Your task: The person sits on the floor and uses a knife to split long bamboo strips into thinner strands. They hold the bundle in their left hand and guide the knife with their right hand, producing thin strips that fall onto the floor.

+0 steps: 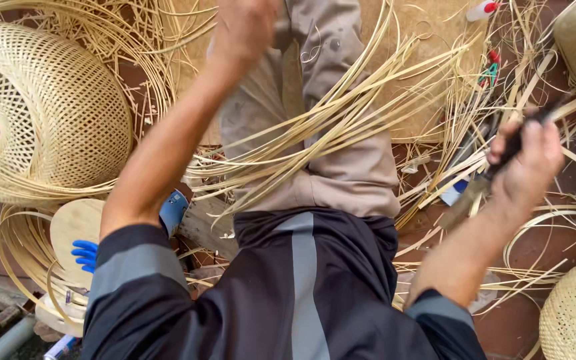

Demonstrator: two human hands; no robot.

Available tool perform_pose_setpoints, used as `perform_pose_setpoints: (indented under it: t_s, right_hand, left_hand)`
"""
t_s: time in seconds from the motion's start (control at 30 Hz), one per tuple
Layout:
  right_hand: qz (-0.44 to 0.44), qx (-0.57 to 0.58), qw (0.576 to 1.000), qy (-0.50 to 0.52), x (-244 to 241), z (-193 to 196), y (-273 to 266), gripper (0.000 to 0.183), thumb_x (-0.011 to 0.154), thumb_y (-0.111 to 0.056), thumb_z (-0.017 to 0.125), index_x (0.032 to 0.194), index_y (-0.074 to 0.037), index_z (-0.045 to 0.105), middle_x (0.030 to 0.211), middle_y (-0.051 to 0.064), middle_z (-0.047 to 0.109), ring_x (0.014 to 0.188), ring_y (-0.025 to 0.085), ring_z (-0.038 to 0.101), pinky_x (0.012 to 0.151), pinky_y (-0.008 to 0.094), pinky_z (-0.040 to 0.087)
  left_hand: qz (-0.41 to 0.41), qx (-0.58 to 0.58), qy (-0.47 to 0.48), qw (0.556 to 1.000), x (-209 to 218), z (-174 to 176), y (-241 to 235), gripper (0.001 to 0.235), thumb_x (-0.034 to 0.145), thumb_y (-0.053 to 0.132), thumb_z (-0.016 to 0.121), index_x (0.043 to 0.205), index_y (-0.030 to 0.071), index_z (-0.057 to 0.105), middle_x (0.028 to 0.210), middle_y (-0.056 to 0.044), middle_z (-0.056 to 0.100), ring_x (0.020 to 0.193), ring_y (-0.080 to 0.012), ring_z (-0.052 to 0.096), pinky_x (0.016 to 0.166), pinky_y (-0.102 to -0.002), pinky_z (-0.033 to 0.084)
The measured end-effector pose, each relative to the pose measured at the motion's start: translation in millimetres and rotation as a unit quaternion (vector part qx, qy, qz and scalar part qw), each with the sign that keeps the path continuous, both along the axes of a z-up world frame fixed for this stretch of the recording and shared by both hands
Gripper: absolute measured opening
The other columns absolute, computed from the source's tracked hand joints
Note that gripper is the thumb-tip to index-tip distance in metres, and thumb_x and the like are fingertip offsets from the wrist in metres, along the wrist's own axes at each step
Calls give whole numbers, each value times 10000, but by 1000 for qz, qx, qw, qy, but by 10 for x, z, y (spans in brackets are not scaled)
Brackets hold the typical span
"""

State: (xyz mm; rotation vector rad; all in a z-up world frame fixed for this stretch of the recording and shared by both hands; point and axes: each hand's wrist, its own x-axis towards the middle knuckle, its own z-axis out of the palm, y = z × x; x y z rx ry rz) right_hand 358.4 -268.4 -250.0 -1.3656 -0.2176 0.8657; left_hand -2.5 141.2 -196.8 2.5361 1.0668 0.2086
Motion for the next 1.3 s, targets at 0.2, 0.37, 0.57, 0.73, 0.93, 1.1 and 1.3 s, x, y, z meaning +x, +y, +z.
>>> perform_pose_setpoints:
  t_s: [0.2,0.37,0.57,0.73,0.93,1.1,1.3]
  right_hand:
    - [-113,-191,937,-269,204,192,-717,252,1250,-68,457,1089,41,617,958,82,602,748,126,563,668,243,473]
    - [12,-175,949,-263,-161,804,-351,162,1182,-77,467,1321,-3,506,952,94,643,709,119,605,628,227,497]
    - [212,-66,966,-129,-1079,1284,682,291,1221,-84,499,1495,9,470,958,130,689,648,107,592,582,226,491]
    - [297,-43,954,-21,-1590,1052,980,293,1152,-147,476,1394,1,552,924,92,679,650,92,585,576,205,470]
    - [355,-3,930,89,-1776,1131,1157,393,1118,-161,464,1472,2,518,905,103,681,621,110,608,563,209,485]
    - [369,36,923,104,-1874,1220,1500,539,1073,-128,492,1588,-59,350,844,112,677,597,128,616,536,231,508]
    - [298,93,946,88,-1779,1316,1714,572,1110,-118,485,1647,-70,296,837,109,671,584,132,585,519,236,479]
  left_hand:
    - [-77,-216,-2,973,-373,73,-1213,205,884,250,739,1018,96,755,935,-130,718,866,-364,688,726,-471,525]
    - [4,-175,-101,979,-454,309,-1260,145,931,198,731,1033,117,795,882,-117,705,832,-318,701,743,-428,554]
    - [-27,-307,-130,942,-507,602,-1288,177,959,138,742,1108,46,767,955,-105,715,869,-255,694,746,-378,547]
    - [24,-294,-122,948,-573,709,-1376,176,927,99,754,1094,51,782,902,-82,701,804,-191,663,701,-333,530]
    - [72,-141,-241,958,-529,1065,-1360,123,955,39,746,1077,33,747,894,-78,656,784,-203,643,677,-324,508]
    - [34,-70,-265,961,-408,1292,-1313,139,988,46,735,1127,40,731,937,-89,649,790,-216,654,676,-335,517]
    - [19,-23,-254,967,-438,1421,-1174,169,1009,43,715,1177,41,702,985,-89,649,812,-216,661,693,-344,536]
